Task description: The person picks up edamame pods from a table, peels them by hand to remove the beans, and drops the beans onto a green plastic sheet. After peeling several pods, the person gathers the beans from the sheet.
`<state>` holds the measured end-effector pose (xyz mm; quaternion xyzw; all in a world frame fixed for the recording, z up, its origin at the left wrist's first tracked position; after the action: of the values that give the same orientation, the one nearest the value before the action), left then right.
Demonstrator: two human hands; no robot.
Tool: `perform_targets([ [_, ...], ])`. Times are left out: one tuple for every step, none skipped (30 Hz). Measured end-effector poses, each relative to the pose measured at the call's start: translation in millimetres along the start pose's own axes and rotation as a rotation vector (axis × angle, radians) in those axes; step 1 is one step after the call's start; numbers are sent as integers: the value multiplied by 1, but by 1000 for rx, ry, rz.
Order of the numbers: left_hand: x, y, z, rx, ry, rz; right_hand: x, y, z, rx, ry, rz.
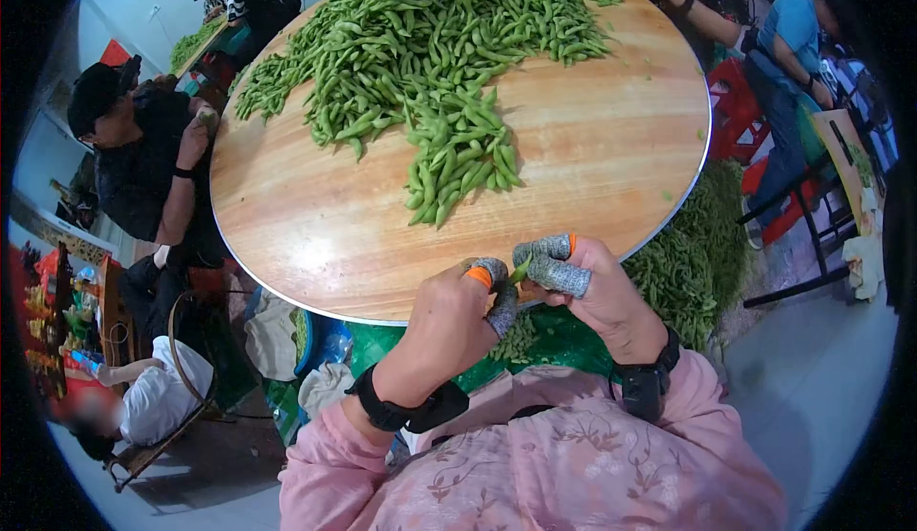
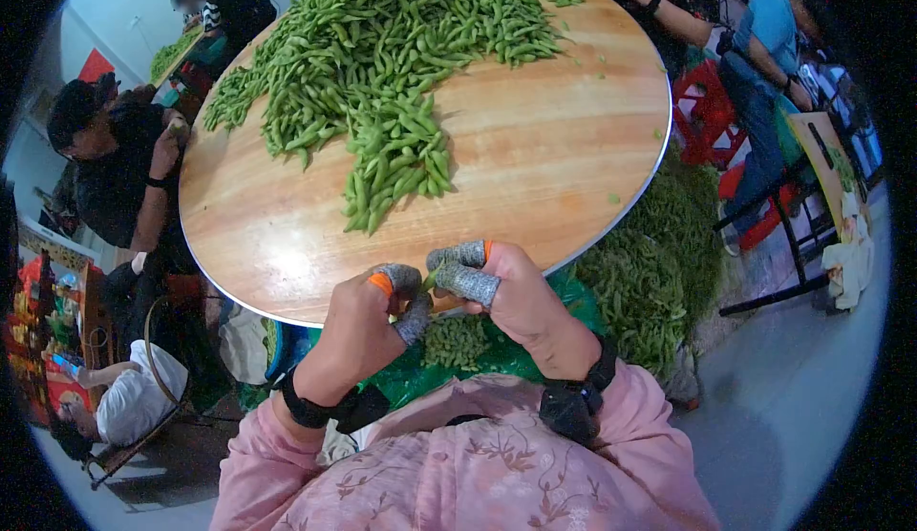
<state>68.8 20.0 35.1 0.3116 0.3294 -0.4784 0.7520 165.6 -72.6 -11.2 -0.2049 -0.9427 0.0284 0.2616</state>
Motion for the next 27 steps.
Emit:
perform_targets([
  [-1, -3, 0, -9, -70, 30, 2, -3, -2, -2, -16, 28],
  [2, -5, -1, -10, -74, 25, 3, -5, -4, -4, -33, 57],
  [6, -6, -4, -8, -137, 9, 4, -7, -3, -3, -33, 65],
  [9, -6, -5, -5, -201, -9, 5, -8, -4, -32, -57, 64],
  [10, -7, -4, -2, -205, -15, 5, -10, -5, -60, -81, 63],
  [11, -7, -2, 28, -118, -51, 4, -12, -5, -60, -80, 71],
  [12, -8, 1, 59, -31, -86, 3, -13, -5, -66, -98, 39],
  [11, -9, 3, 63, -34, -94, 3, -14, -5, -71, -115, 8],
  [9, -10, 7, 75, 30, -79, 3, -16, -5, -70, -112, 18],
  [8, -11, 8, 88, 95, -63, 3, -17, -4, -46, -92, 20],
  [9, -13, 7, 96, 93, -73, 4, -18, -2, -22, -71, 25],
  [8, -16, 7, 129, 184, -40, 3, -18, -1, -26, -65, 44],
  [9, -17, 8, 176, 270, -12, 3, -18, 0, -55, -121, 16],
  [9, -18, 7, 176, 259, -20, 1, -19, 1, -85, -177, 4],
  [10, -18, 7, 183, 245, -32, 0, -20, 3, -88, -256, -10],
  [11, -20, 8, 191, 240, -17, -1, -18, 5, -88, -336, -18],
  [10, -22, 9, 203, 226, 7, 0, -16, 10, -182, -258, 50],
  [10, -24, 10, 238, 279, 13, 2, -18, 7, -138, -314, 69],
  [13, -27, 11, 276, 265, -9, 1, -19, 9, -128, -298, 69],
  [13, -29, 7, 243, 267, -12, 1, -20, 10, -127, -328, 37],
  [13, -29, 4, 205, 272, -12, 1, -21, 11, -123, -359, 0],
  [14, -30, 4, 228, 264, -28, -1, -21, 13, -130, -354, 29],
  [14, -31, 3, 234, 311, -19, -1, -22, 15, -148, -315, 11],
  [14, -31, 4, 238, 359, -10, 0, -22, 18, -168, -275, -9],
  [14, -31, 9, 255, 354, -22, 0, -22, 20, -173, -271, 11],
  [14, -30, 13, 239, 394, -48, -1, -21, 23, -147, -282, 47],
  [16, -30, 15, 222, 436, -72, -3, -21, 25, -121, -294, 79],
])
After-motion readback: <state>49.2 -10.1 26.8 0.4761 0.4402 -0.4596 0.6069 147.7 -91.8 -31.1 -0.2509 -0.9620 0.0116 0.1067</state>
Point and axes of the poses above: each hand's wrist, its own y-axis towards the middle knuckle, its own x-axis out of the palm, z = x × y, the point moved 5 cm from there along y, towards the middle knuckle
